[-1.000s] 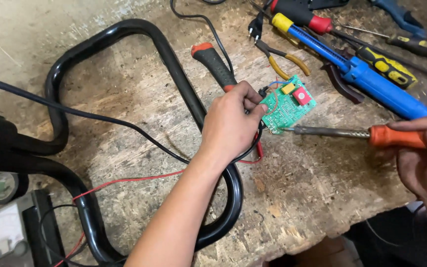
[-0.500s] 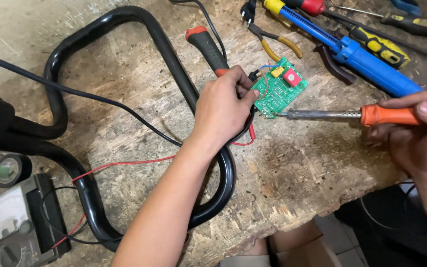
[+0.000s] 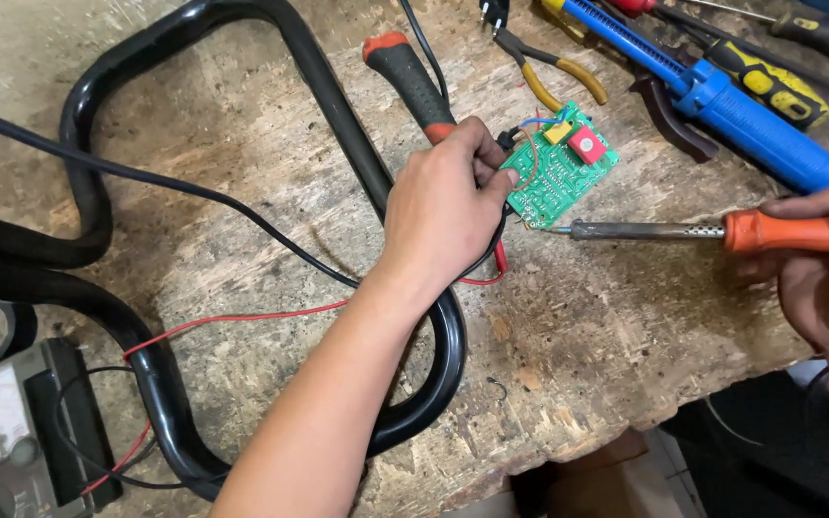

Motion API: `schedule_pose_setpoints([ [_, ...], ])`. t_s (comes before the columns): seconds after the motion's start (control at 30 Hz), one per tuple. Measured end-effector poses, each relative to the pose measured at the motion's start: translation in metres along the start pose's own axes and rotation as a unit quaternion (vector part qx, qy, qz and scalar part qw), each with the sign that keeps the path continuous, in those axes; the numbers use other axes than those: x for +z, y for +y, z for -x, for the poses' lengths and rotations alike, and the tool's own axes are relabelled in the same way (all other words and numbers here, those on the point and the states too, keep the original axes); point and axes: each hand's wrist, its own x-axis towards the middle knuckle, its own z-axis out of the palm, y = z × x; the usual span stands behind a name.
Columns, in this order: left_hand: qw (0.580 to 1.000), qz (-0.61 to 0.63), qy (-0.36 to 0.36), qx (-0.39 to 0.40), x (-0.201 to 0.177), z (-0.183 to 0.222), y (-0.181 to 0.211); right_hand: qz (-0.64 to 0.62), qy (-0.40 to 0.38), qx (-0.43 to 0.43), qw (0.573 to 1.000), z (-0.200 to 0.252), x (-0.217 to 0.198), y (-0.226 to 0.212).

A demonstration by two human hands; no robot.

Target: Soldering and desoldering wires on a green circuit board at an electronics repair bench.

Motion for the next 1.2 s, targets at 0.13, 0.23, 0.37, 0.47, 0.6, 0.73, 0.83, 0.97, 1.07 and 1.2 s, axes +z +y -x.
schedule_pose_setpoints([
  [0.13,1.000,0.003,-0.003,-0.001,-0.001,0.000,0.000,-0.010,-0.018,-0.009,1.000,0.000,0.001,-0.001],
  [0.23,1.000,0.005,0.000,0.009,-0.001,0.000,-0.001,-0.011,-0.026,-0.015,0.999,0.000,0.000,-0.001],
  [0.37,1.000,-0.003,-0.002,0.006,0.000,-0.001,0.000,-0.006,-0.016,-0.003,1.000,0.001,0.007,-0.008],
  [0.47,1.000,-0.002,-0.004,0.003,0.000,0.000,0.000,-0.010,-0.006,-0.005,1.000,0.001,0.010,-0.009],
  [0.6,1.000,-0.007,-0.002,-0.004,0.000,-0.001,0.000,-0.041,-0.002,0.002,0.999,0.001,0.007,-0.006],
  [0.73,1.000,0.003,-0.004,0.001,-0.002,0.001,0.001,-0.008,-0.025,-0.013,1.000,0.001,0.009,-0.010],
  [0.83,1.000,0.003,-0.006,0.003,-0.001,0.000,0.001,0.010,-0.033,-0.016,0.999,0.001,0.006,-0.009],
  [0.97,1.000,0.001,0.000,0.009,0.000,0.000,0.000,0.016,-0.029,-0.011,0.999,0.002,0.009,-0.011],
  [1.07,1.000,0.000,-0.001,0.009,-0.001,0.001,0.001,-0.003,-0.023,-0.005,1.000,0.001,0.009,-0.011],
  [1.2,1.000,-0.003,0.002,0.020,0.000,0.000,0.000,0.010,-0.023,-0.011,1.000,0.002,0.007,-0.009],
])
